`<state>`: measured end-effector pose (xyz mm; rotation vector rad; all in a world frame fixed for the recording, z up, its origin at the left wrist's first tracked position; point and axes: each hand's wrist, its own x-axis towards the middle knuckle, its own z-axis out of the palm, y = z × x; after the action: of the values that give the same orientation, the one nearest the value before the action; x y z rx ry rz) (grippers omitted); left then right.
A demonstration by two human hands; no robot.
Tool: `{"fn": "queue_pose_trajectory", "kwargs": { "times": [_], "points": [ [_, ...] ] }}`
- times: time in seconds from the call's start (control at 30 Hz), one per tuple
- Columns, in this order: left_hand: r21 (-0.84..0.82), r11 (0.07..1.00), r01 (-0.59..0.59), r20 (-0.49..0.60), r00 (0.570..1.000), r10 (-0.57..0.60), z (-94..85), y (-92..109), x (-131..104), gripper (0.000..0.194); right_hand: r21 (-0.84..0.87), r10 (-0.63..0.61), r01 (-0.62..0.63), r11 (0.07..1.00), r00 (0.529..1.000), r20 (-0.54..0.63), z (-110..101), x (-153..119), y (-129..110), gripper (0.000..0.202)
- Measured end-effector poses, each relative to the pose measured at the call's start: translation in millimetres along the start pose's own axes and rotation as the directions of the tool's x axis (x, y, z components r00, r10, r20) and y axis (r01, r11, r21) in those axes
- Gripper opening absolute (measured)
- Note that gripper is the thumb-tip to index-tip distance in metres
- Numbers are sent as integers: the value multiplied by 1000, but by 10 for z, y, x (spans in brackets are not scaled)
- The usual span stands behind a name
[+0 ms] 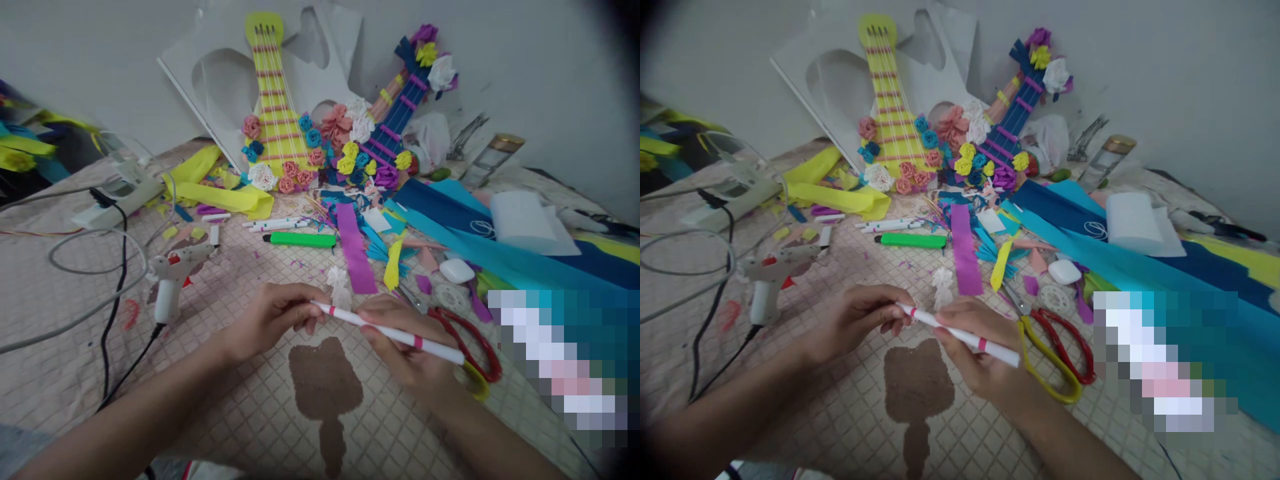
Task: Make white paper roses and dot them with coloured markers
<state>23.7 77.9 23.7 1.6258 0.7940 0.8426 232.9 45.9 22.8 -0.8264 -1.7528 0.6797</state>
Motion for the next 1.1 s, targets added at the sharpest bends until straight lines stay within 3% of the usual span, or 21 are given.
{"fn": "queue_pose_trajectory", "kwargs": {
  "times": [0.1, 0.17, 0.23, 0.27, 0.33, 0.43, 0.5, 0.57, 0.67, 0.73, 0.8, 0.83, 0.9, 0.97, 1.03, 1.1],
  "points": [
    [-8, 1000, -25, 2, 1000, 25, -29, 50, 16, 15, -38, -42, 42, 998, 999, 3, -44, 46, -22, 33],
    [16, 999, -37, -11, 999, 37, -70, 97, 25, 13, -40, 73, -72, 997, 997, 27, -78, 78, -14, 26],
    [35, 999, -40, -19, 999, 41, -108, 140, 29, 13, 4, 248, -249, 968, 966, 77, -104, 106, 19, 17],
    [52, 998, -40, -12, 999, 41, -120, 155, 30, 13, 59, 345, -356, 933, 928, 139, -111, 117, 41, 16],
    [104, 994, -40, 21, 999, 38, -125, 165, 28, 14, 192, 465, -551, 812, 811, 356, -111, 134, 79, 32],
    [171, 985, -30, 47, 999, 22, -106, 138, 30, 15, 259, 462, -757, 600, 593, 660, -88, 148, 92, 37],
    [148, 989, -12, -7, 1000, 13, -108, 112, 40, 15, 260, 486, -801, 539, 548, 681, -77, 155, 73, 28],
    [105, 995, 0, -113, 994, 12, -148, 87, 60, 12, 322, 540, -811, 488, 570, 619, -81, 165, 56, 26],
    [107, 994, -9, -328, 944, 44, -298, 35, 104, 14, 555, 603, -732, 395, 662, 444, -115, 197, 72, 27],
    [176, 984, -3, -496, 863, 92, -438, -23, 137, 15, 700, 657, -638, 321, 682, 321, -138, 232, 111, 25],
    [314, 949, 30, -623, 761, 182, -567, -87, 165, 17, 773, 706, -556, 305, 677, 208, -146, 266, 155, 24],
    [405, 913, 48, -653, 714, 252, -611, -114, 174, 18, 781, 720, -528, 334, 678, 151, -143, 276, 173, 25],
    [576, 815, 57, -624, 674, 394, -631, -140, 178, 20, 760, 717, -496, 420, 695, 56, -119, 273, 190, 28],
    [675, 737, 14, -524, 713, 466, -547, -120, 163, 20, 717, 700, -495, 491, 714, 13, -80, 239, 182, 29],
    [669, 740, -68, -387, 818, 426, -384, -56, 128, 16, 677, 685, -510, 530, 728, 13, -35, 188, 156, 26],
    [565, 809, -160, -179, 934, 310, -196, 26, 82, 18, 635, 664, -521, 571, 748, 16, 5, 140, 127, 19]
  ]
}}
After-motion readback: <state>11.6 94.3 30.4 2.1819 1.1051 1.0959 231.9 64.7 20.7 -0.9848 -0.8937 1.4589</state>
